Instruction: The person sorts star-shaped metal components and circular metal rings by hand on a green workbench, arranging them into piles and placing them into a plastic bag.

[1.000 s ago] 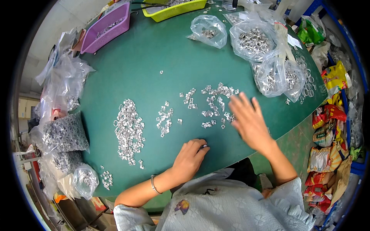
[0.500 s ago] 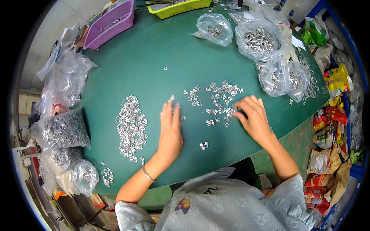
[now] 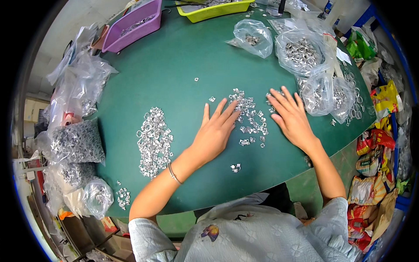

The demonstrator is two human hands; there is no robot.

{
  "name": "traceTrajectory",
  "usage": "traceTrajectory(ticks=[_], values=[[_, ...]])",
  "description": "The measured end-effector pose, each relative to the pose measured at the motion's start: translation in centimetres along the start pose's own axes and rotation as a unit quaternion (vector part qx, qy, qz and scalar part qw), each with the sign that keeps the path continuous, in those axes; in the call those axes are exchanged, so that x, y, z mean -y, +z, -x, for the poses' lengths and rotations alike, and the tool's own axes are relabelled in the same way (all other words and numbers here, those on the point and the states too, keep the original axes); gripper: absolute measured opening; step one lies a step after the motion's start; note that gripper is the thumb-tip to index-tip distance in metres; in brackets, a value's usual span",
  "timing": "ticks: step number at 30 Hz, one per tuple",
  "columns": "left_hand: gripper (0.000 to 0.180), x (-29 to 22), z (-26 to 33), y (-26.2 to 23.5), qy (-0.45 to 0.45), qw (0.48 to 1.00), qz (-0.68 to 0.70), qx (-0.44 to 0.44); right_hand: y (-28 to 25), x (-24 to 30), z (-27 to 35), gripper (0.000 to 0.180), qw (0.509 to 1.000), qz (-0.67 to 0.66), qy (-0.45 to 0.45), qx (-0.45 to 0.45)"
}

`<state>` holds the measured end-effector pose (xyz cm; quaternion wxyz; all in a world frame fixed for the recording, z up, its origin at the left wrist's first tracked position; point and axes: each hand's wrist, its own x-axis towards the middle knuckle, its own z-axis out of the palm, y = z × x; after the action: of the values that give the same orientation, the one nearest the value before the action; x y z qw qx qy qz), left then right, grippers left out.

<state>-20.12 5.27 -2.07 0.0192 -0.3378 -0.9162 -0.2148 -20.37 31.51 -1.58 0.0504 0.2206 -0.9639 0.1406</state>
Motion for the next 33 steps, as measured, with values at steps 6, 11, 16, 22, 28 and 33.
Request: traceTrajectory(ticks=[6, 11, 16, 22, 28, 33], values=[[0.05, -0.9, 3.1, -0.4, 0.012, 0.997, 0.056, 0.046, -2.0, 4.0, 1.4, 0.056, 0.995, -0.049, -0.021, 0.082], [0.05, -0.8, 3.0, -0.7, 0.02, 0.995, 0.088, 0.043, -1.4, 4.8, 0.2, 0.059, 0.982, -0.068, -0.113, 0.136], [0.048, 0.7, 2.0, -1.5, -0.094, 0.994, 0.038, -0.034, -1.7, 3.1, 0.4, 0.052, 0.996, -0.041, -0.039, 0.065], [0.05, 0.7, 0.5, 0.9, -0.092, 0.995, 0.04, -0.015, -1.1, 4.0, 0.3, 0.052, 0.995, -0.037, -0.056, 0.067], [0.051, -1.1, 2.5, -1.0, -0.113, 0.985, 0.126, -0.041, -1.6, 4.9, -0.3, 0.05, 0.99, -0.087, -0.1, 0.046], [0.047, -0.8, 8.5, -3.9, -0.227, 0.971, 0.043, -0.06, -0.7, 5.5, -0.1, 0.043, 0.985, -0.057, -0.137, 0.088]])
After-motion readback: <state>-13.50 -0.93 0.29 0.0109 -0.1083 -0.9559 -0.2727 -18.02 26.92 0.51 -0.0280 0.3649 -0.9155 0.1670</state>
